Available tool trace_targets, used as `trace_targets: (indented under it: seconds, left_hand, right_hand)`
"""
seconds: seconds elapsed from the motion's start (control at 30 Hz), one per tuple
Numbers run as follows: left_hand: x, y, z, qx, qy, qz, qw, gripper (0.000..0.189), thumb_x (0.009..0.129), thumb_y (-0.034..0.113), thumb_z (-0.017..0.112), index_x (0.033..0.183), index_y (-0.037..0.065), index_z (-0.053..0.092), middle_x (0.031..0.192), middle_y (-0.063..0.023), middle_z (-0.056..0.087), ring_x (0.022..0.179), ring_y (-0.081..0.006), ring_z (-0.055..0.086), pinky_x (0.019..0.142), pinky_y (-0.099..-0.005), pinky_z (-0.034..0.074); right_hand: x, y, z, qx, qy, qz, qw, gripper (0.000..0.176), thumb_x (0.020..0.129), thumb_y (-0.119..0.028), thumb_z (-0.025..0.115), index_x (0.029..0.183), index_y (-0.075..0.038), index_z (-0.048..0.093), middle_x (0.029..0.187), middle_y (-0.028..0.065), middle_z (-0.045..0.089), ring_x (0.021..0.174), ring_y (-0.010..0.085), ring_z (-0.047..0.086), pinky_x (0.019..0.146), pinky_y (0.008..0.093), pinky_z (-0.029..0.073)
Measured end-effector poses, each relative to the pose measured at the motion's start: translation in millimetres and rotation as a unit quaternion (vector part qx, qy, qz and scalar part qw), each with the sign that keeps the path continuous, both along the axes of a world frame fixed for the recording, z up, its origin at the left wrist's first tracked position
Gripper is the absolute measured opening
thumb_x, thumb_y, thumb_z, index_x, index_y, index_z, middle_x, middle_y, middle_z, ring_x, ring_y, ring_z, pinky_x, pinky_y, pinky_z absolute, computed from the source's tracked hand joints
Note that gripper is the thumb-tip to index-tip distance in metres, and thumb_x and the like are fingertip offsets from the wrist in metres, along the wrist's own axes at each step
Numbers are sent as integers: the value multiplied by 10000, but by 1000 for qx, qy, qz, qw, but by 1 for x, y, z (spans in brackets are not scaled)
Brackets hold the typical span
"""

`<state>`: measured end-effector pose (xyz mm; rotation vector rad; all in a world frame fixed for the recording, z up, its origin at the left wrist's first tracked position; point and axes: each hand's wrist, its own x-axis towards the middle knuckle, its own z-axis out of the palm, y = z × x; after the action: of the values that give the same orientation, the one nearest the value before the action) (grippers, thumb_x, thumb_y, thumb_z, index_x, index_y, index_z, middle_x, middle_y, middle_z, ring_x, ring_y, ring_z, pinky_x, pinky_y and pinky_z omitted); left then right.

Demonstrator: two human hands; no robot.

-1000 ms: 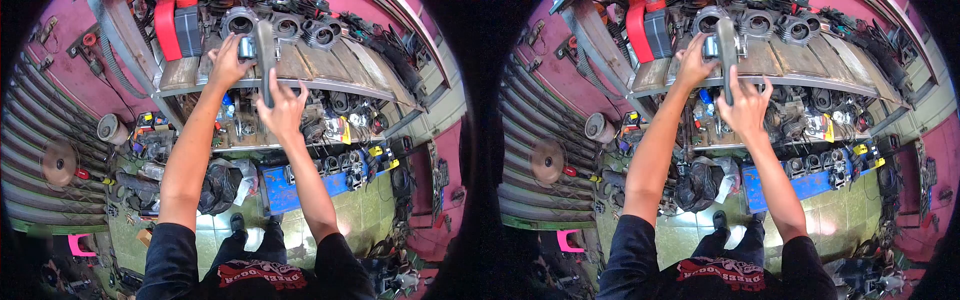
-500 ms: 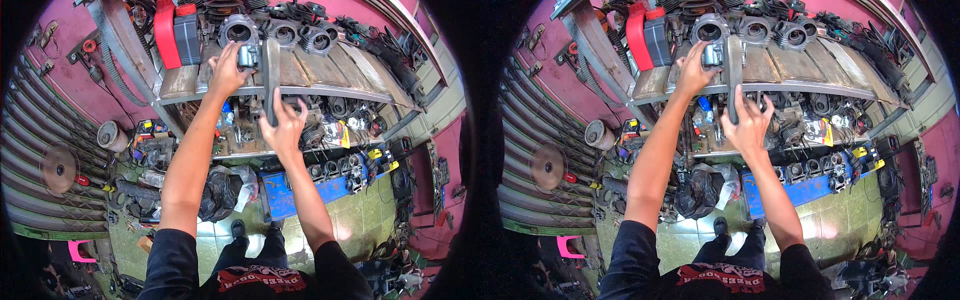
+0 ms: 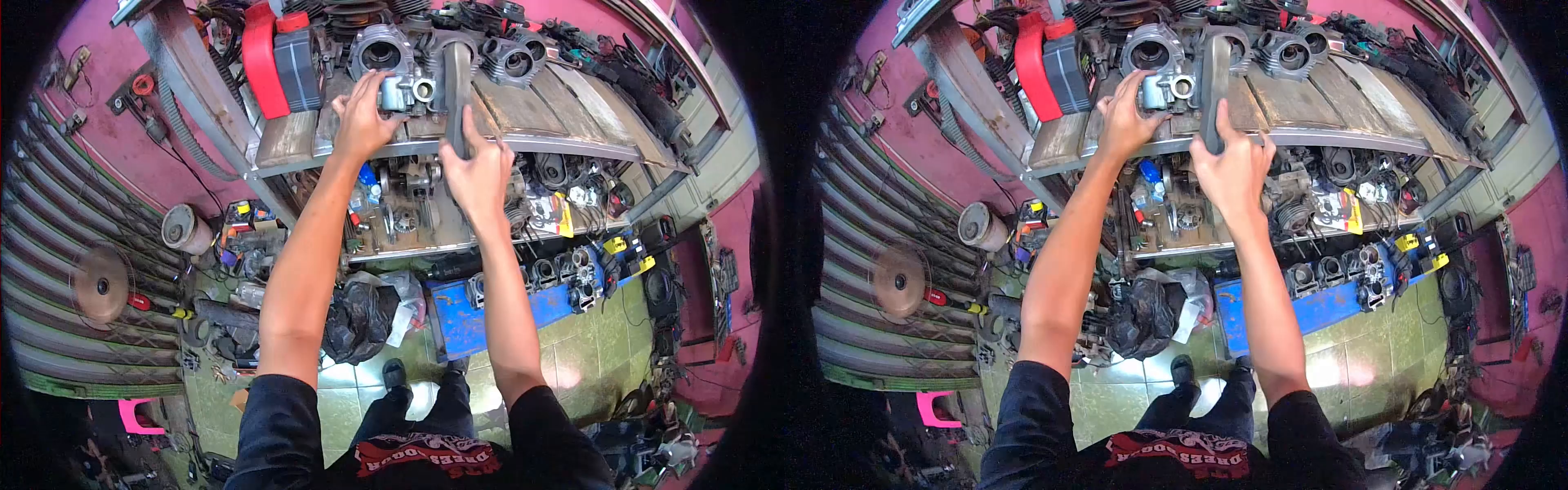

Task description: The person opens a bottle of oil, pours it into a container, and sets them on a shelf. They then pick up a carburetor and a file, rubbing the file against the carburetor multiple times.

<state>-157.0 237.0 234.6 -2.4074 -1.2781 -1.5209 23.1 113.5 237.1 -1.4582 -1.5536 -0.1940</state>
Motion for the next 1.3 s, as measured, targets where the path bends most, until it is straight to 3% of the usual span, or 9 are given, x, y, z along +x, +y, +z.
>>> trace_targets:
  seconds: [0.13, 0.23, 0.4, 0.43, 0.5, 0.77, 0.83, 0.9, 1.3]
  left_hand:
    - [0, 2, 1, -5, -4, 2, 1000, 846, 642, 226, 930, 1392, 159, 544, 1454, -132, 559, 1393, -277, 488, 1041, -510, 300]
    - [0, -2, -5, 4, 0, -10, 1000, 844, 640, 225, 928, 1389, 146, 545, 1442, -117, 570, 1383, -271, 497, 1035, -503, 306]
    - [1, 3, -1, -6, -5, 24, 1000, 828, 639, 242, 925, 1369, 133, 549, 1376, -95, 607, 1334, -270, 528, 1022, -494, 311]
    - [0, 2, -1, -5, -5, 25, 1000, 828, 639, 242, 925, 1369, 133, 549, 1376, -95, 607, 1334, -270, 528, 1022, -494, 311]
    - [1, 1, -1, 11, -9, 14, 1000, 824, 636, 246, 925, 1362, 132, 554, 1368, -91, 610, 1328, -270, 531, 1014, -499, 314]
    - [2, 2, -2, 42, -15, 23, 999, 812, 615, 228, 925, 1337, 118, 570, 1335, -87, 627, 1298, -273, 552, 1003, -483, 319]
    - [2, 1, 0, 45, -12, 10, 999, 811, 617, 225, 924, 1338, 118, 569, 1335, -89, 627, 1298, -272, 552, 1004, -479, 319]
    - [0, -1, -3, 39, -5, -2, 999, 810, 620, 222, 923, 1340, 119, 568, 1335, -91, 626, 1298, -271, 552, 1005, -476, 320]
    - [2, 0, -3, 47, -9, 26, 999, 809, 631, 254, 917, 1349, 113, 569, 1340, -88, 623, 1309, -243, 539, 1037, -492, 295]
  right_hand:
    - [3, -40, -22, -28, 10, 45, 999, 695, 808, -315, 709, 1410, 8, 582, 758, 199, 726, 832, 341, 721, 1092, 505, 369]
    - [9, -13, 11, -62, 57, 41, 996, 693, 819, -332, 687, 1409, 15, 580, 741, 199, 722, 833, 351, 718, 1090, 470, 378]
    - [-11, -18, 23, -125, 72, 9, 990, 674, 801, -301, 676, 1385, 27, 598, 745, 218, 721, 867, 349, 727, 1110, 451, 354]
    - [-16, -28, 3, -47, 63, 14, 997, 671, 798, -291, 677, 1379, 35, 600, 748, 222, 722, 863, 347, 728, 1109, 463, 351]
    - [-26, -45, -2, -70, 61, 0, 996, 669, 797, -286, 676, 1376, 41, 601, 767, 225, 729, 876, 346, 731, 1108, 473, 351]
    - [-36, -15, 40, -137, 101, -80, 982, 641, 803, -313, 667, 1337, 39, 634, 769, 266, 717, 850, 391, 731, 1100, 477, 369]
    - [-33, -31, 29, -100, 107, -53, 988, 633, 792, -309, 677, 1315, 47, 647, 785, 288, 710, 850, 404, 735, 1035, 481, 443]
    - [-26, -16, 38, -124, 156, -36, 979, 625, 790, -305, 682, 1287, 72, 646, 798, 302, 703, 849, 449, 725, 855, 516, 544]
    - [-41, -7, 39, -122, 169, -62, 976, 646, 811, -306, 676, 1302, 109, 616, 763, 281, 708, 810, 438, 731, 884, 513, 525]
